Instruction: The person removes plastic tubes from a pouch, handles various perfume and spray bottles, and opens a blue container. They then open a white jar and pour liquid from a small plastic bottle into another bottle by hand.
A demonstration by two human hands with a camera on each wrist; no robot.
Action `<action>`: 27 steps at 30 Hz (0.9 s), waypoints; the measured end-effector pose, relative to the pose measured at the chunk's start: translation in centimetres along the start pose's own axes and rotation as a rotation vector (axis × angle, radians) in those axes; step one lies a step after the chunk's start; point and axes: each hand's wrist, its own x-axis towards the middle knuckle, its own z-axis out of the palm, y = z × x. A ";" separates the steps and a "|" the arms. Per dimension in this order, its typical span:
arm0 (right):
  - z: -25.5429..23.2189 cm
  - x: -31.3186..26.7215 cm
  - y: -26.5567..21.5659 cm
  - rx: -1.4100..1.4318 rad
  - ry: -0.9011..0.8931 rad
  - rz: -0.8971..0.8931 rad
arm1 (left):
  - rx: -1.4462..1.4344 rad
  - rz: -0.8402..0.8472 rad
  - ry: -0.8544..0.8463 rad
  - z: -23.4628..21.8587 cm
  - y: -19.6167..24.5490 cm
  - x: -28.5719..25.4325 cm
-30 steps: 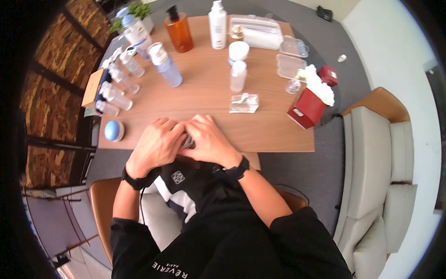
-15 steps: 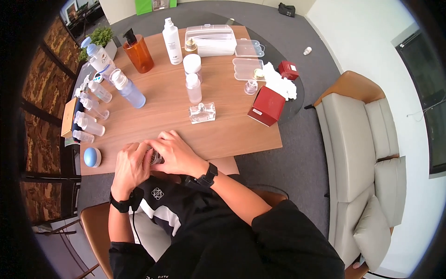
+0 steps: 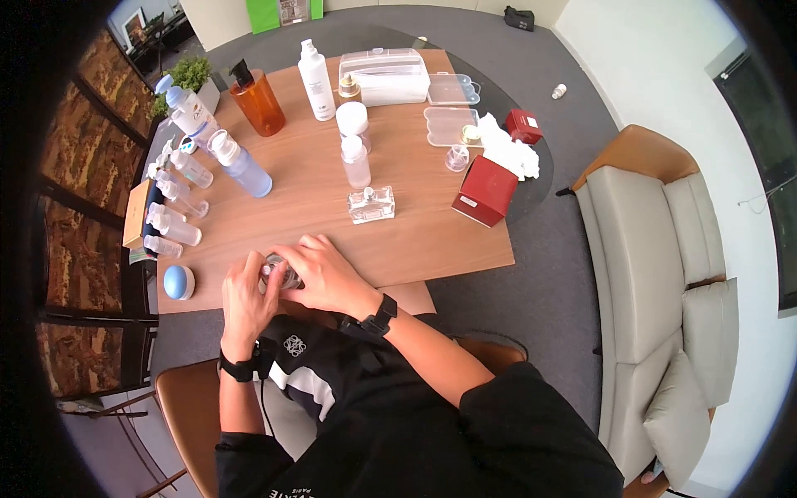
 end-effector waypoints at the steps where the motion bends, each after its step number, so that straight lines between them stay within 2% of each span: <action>1: 0.1 -0.1 0.1 0.001 0.011 0.008 | -0.080 -0.019 0.044 -0.3 0.5 -0.2; 5: 0.0 -0.4 0.7 -0.010 0.016 -0.046 | -0.248 -0.025 0.127 0.6 -0.5 -1.0; 7: -0.4 0.0 0.3 -0.034 -0.064 0.046 | -0.299 -0.036 0.122 0.8 -0.7 -1.4; 9: 0.1 0.0 0.8 -0.036 -0.014 -0.030 | -0.330 -0.023 0.150 0.8 -0.8 -1.7; 13: 0.0 -0.1 0.5 0.009 -0.029 -0.010 | -0.355 -0.057 0.145 1.1 -0.3 -1.8; 16: -0.1 -0.1 0.4 -0.034 -0.063 0.018 | -0.295 0.025 0.268 1.5 -0.2 -1.7; 20: -0.4 0.2 0.1 -0.055 -0.057 0.034 | -0.308 0.018 0.275 1.5 0.4 -1.4; 22: -0.4 0.2 0.2 -0.018 -0.076 0.058 | -0.268 0.036 0.352 1.8 0.8 -1.5; 23: -0.3 0.2 0.4 -0.017 -0.079 0.059 | -0.269 0.033 0.352 2.1 0.9 -1.5; 25: 0.2 0.2 0.6 -0.036 -0.021 0.017 | -0.319 -0.075 0.378 2.9 0.9 -2.0; 27: 0.3 0.1 0.7 -0.038 -0.039 0.035 | -0.347 -0.057 0.415 4.0 0.1 -2.2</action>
